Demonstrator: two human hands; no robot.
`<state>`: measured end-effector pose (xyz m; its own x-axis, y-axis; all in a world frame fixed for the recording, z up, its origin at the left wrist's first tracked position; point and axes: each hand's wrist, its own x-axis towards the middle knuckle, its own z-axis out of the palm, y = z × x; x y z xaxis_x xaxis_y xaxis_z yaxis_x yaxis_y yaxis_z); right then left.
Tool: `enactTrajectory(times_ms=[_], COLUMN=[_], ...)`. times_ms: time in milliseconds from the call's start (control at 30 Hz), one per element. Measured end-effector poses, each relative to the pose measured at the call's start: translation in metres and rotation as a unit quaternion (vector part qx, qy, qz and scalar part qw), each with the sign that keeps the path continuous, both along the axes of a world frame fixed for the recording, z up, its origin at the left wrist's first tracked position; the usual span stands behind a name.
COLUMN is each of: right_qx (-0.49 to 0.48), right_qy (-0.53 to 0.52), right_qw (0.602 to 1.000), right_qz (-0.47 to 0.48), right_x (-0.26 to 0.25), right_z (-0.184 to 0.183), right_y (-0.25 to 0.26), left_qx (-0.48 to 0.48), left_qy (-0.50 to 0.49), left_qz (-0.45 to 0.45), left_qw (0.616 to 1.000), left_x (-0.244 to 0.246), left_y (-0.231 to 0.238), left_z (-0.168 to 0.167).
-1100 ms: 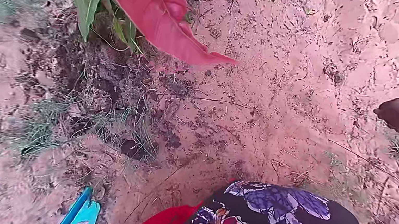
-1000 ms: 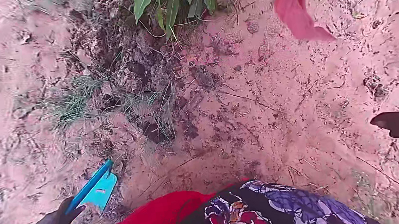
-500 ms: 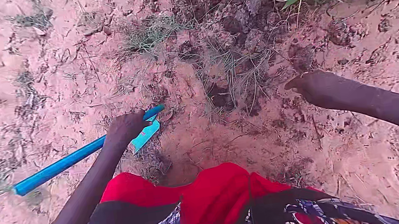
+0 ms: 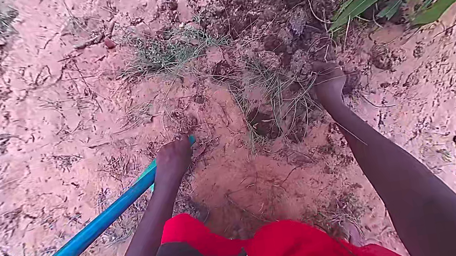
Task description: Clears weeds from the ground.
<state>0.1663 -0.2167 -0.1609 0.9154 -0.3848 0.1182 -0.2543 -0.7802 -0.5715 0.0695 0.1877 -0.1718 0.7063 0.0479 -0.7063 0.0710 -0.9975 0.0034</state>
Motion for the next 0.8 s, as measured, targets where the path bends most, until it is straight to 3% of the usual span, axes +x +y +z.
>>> enactTrajectory(times_ms=[133,267,333,500,533,600,667,733,800], right_qx=[-0.016,-0.034,-0.003,0.183,0.174,0.104,0.08,0.152,0.234], right_qy=[-0.028,0.052,0.039,-0.052,-0.043,0.03,0.032,0.002,0.006], right_qw=[0.999,0.996,0.993,0.953,0.954,0.97,0.982,0.985,0.97], right_qz=[-0.044,-0.065,-0.111,-0.234,-0.24,-0.219,-0.17,-0.086,-0.062], right_x=[0.007,0.014,0.014,-0.007,-0.012,-0.014,-0.014,-0.012,0.001], right_z=[-0.01,0.003,0.005,-0.015,-0.018,-0.007,-0.008,-0.017,-0.02], right_y=[0.008,0.008,0.002,0.007,0.016,0.023,0.014,0.009,0.003], left_qx=[0.012,0.021,0.025,0.031,0.036,0.038,0.038,0.043,0.046], left_qy=[0.006,-0.002,-0.005,-0.008,-0.008,-0.029,-0.045,-0.045,-0.046], left_qz=[-0.008,-0.014,-0.019,-0.023,-0.022,-0.028,-0.043,-0.045,-0.044], left_qw=[1.0,1.0,0.999,0.999,0.999,0.998,0.997,0.997,0.997], left_x=[0.002,0.0,0.001,-0.001,-0.005,-0.004,-0.005,-0.009,-0.008], left_y=[-0.002,-0.002,-0.002,-0.003,0.0,0.0,-0.005,0.0,0.003], left_z=[-0.002,-0.005,-0.005,-0.006,-0.007,-0.009,-0.016,-0.019,-0.02])
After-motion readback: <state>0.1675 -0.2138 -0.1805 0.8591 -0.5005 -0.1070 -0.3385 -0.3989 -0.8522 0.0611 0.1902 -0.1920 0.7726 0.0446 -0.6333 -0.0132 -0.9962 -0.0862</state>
